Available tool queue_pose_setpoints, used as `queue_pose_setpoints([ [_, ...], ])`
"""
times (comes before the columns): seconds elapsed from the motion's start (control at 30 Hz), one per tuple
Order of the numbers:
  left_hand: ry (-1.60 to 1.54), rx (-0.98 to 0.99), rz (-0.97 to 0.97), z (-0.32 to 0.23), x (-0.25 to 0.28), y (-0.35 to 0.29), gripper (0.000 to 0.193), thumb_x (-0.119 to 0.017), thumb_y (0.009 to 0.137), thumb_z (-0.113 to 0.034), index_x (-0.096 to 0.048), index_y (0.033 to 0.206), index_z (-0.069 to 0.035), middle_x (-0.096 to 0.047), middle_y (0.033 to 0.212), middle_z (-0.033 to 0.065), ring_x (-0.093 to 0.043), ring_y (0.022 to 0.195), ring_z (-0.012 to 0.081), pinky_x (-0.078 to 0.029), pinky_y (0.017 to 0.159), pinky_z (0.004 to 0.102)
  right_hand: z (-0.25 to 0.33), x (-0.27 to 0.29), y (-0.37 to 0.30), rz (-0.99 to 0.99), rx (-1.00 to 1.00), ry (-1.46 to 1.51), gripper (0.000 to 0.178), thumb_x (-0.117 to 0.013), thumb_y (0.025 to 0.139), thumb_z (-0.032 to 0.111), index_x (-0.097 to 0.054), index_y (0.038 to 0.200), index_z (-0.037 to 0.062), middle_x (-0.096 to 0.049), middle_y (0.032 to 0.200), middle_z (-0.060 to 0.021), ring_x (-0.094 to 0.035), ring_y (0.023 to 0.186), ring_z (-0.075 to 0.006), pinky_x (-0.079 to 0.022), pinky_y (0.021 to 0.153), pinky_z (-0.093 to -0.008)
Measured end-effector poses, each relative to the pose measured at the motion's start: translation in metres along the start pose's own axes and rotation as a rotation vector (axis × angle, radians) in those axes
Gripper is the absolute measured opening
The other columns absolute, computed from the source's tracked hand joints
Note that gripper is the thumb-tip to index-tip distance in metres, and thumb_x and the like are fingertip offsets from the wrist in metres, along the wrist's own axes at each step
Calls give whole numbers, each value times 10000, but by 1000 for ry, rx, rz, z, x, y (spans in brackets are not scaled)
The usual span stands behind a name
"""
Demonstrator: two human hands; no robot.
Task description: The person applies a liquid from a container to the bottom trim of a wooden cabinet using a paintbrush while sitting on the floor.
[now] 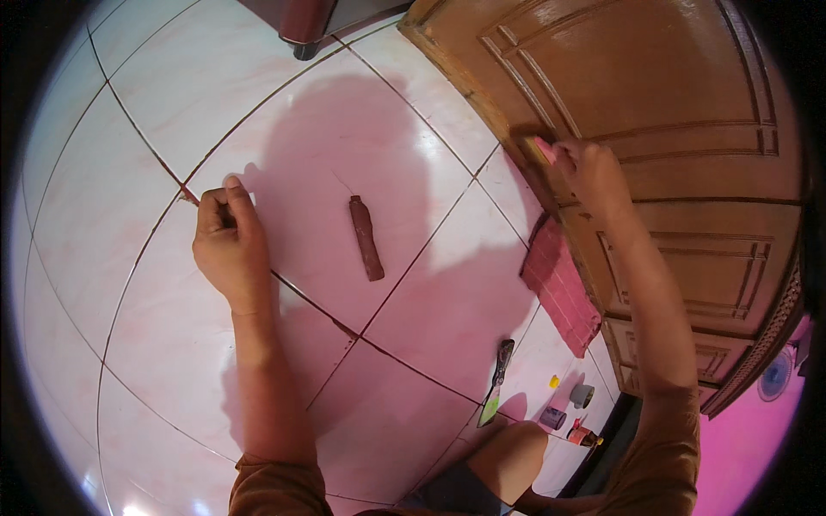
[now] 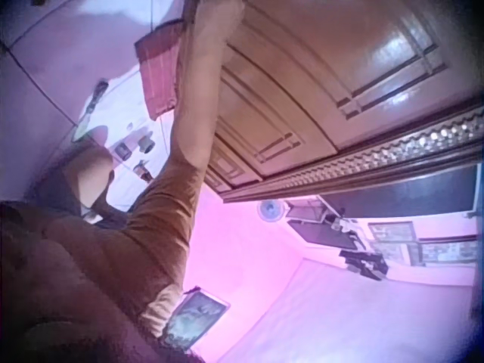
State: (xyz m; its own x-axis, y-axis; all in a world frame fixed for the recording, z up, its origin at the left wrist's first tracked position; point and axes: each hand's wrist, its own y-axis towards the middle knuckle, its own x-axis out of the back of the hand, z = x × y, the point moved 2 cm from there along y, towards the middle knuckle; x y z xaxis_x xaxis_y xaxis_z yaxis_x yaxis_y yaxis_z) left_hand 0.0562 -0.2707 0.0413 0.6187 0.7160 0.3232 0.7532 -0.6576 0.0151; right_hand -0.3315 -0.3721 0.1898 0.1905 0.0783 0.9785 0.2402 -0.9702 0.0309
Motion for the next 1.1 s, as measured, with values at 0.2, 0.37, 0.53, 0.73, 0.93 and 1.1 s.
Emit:
queue_pose_setpoints([
  [0.2, -42, -22, 31, 1, -2, -2, 347, -617, 982, -324, -617, 766, -53, -487, 587, -42, -392, 563, 66, -331, 540, 244, 51, 17, 54, -162, -24, 93, 194, -598, 945, 200, -717, 1025, 69, -681, 893, -215, -659, 820, -416, -527, 715, -470],
  [0.37, -31, -65, 13, 0, 0, -2, 350, -620, 977, -312, -610, 742, -54, -447, 547, -48, -357, 535, 64, -303, 515, 248, 25, -8, 18, -104, -28, 96, 352, -547, 978, 378, -728, 971, 76, -671, 855, -234, -650, 817, -439, -525, 718, -489],
  [0.53, -52, -68, -3, 1, 0, -2, 348, -622, 977, -309, -617, 746, -49, -444, 552, -51, -357, 537, 61, -300, 514, 249, -11, -11, -68, 42, -141, -81, 409, -500, 1009, 418, -745, 931, 100, -658, 797, -253, -647, 744, -453, -531, 684, -516],
  [0.73, -1, -102, -19, 4, 1, -1, 345, -629, 973, -320, -635, 756, -52, -457, 560, -46, -373, 543, 60, -311, 519, 247, 12, 10, -45, -46, -80, -92, 414, -494, 1011, 425, -721, 916, 92, -643, 746, -271, -642, 702, -457, -530, 641, -525],
  [0.93, -30, -98, 5, 12, -2, 1, 340, -630, 969, -334, -646, 771, -58, -483, 575, -40, -395, 552, 68, -336, 529, 250, 24, 0, -6, -217, 12, -63, 317, -550, 989, 379, -724, 965, 115, -637, 698, -246, -646, 667, -427, -528, 604, -516],
  [1.1, 41, -52, 20, 4, 2, -1, 333, -617, 981, -315, -632, 792, -41, -533, 654, -16, -441, 618, 77, -375, 587, 249, -14, -21, -69, -15, -32, -156, 204, -601, 965, 265, -708, 1047, 113, -667, 805, -232, -648, 705, -424, -525, 615, -501],
])
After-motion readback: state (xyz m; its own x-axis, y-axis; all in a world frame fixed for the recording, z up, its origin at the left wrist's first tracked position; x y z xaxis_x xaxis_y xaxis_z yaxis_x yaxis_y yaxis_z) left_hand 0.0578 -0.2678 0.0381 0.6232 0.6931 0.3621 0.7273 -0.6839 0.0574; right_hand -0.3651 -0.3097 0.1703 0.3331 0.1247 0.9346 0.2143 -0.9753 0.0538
